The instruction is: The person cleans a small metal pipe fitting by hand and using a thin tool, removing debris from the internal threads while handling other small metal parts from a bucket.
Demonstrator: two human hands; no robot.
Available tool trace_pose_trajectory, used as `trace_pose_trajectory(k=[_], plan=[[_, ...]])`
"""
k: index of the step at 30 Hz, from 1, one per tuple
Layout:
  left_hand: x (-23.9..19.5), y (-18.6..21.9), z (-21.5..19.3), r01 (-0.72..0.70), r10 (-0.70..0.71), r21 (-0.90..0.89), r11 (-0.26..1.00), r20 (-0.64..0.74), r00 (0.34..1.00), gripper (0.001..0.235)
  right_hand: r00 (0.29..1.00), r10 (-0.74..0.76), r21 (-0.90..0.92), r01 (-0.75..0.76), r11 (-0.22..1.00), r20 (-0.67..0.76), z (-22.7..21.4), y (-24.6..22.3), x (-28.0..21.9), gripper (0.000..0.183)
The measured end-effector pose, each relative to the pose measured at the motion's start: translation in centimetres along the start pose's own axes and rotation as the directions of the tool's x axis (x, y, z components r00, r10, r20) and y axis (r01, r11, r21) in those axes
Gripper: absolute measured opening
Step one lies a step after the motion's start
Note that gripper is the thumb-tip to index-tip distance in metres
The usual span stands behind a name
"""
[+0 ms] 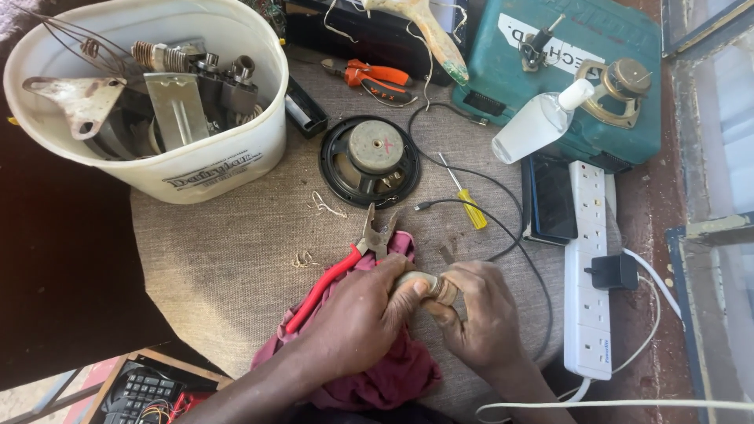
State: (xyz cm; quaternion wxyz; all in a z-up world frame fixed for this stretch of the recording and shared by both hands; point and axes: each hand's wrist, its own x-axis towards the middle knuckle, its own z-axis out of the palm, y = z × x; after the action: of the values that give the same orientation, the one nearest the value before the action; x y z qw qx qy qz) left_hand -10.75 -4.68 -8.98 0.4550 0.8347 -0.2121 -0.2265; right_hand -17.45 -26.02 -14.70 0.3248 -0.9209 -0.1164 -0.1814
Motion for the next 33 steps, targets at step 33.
trace_pose_trajectory(k=[33], plan=[[-0.2,-2.8,1.9,-0.517,0.912,0.783,0.346,-0.151,0.381,0.047,0.592,0.708,0.729,-0.666,0.161,0.385,0.8,-3.9,1.6,0.063]])
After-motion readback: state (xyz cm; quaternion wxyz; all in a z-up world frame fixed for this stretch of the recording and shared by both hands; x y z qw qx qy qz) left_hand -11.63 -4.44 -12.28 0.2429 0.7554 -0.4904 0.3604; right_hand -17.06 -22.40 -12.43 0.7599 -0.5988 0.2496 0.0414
